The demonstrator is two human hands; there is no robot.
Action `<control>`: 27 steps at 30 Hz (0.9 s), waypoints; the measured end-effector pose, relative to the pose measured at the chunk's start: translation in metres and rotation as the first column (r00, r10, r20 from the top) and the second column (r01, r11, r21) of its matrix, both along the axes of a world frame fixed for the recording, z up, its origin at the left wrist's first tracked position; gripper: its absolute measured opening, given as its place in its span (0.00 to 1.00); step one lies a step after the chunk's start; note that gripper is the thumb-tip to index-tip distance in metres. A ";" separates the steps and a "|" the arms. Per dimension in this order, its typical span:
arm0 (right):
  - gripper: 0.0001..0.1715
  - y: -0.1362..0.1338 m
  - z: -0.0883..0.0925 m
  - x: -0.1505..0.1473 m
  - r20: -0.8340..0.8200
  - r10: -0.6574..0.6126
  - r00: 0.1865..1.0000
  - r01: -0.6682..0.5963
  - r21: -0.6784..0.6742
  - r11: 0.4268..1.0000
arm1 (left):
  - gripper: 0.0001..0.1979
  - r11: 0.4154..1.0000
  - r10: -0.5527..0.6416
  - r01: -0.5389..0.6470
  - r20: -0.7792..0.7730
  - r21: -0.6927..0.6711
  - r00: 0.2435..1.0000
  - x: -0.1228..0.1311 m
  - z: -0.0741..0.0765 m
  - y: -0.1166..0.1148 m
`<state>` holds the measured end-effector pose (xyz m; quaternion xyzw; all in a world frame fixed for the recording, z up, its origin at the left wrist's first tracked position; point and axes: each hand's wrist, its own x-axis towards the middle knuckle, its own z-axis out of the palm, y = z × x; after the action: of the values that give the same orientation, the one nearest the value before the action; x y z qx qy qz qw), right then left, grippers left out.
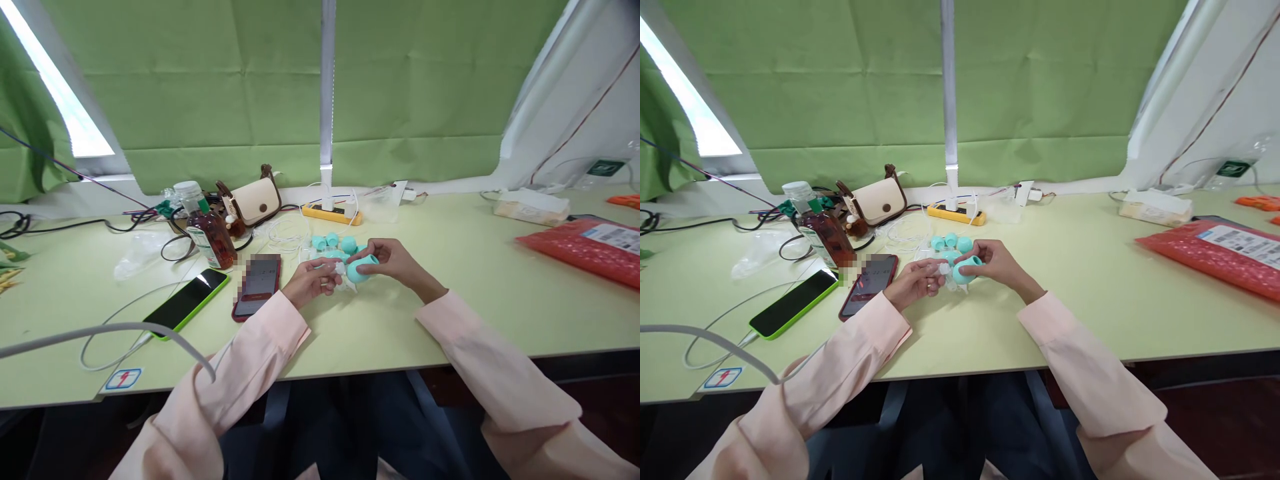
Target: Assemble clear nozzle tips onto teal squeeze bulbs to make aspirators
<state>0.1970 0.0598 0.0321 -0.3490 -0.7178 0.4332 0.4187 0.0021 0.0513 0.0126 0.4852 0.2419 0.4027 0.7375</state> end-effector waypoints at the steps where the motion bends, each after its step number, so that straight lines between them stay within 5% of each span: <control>1: 0.17 0.000 -0.003 -0.002 0.028 -0.026 0.999 0.025 0.046 0.999 | 0.16 1.000 0.010 -0.010 -0.004 0.005 1.000 0.000 0.000 0.000; 7: 0.20 -0.004 -0.026 -0.021 0.177 -0.321 0.931 0.234 0.384 0.893 | 0.15 0.993 0.106 -0.104 -0.030 0.051 0.994 0.004 -0.001 0.001; 19: 0.19 -0.010 -0.035 -0.033 0.231 -0.389 0.892 0.163 0.638 0.753 | 0.16 0.944 0.286 -0.244 -0.182 0.222 0.941 0.009 -0.009 0.000; 23: 0.22 -0.011 -0.037 -0.036 0.241 -0.376 0.895 0.107 0.702 0.705 | 0.16 0.876 0.416 -0.309 -0.256 0.370 0.872 0.012 -0.011 -0.006; 27: 0.16 -0.016 -0.041 -0.041 0.297 -0.329 0.896 0.063 0.650 0.758 | 0.14 0.748 0.595 -0.374 -0.304 0.548 0.744 0.008 -0.015 -0.011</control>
<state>0.1559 0.0437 -0.0086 -0.3448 -0.8474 0.0439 0.4013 0.0105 0.0404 -0.0023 0.6411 0.4301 0.5030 0.3885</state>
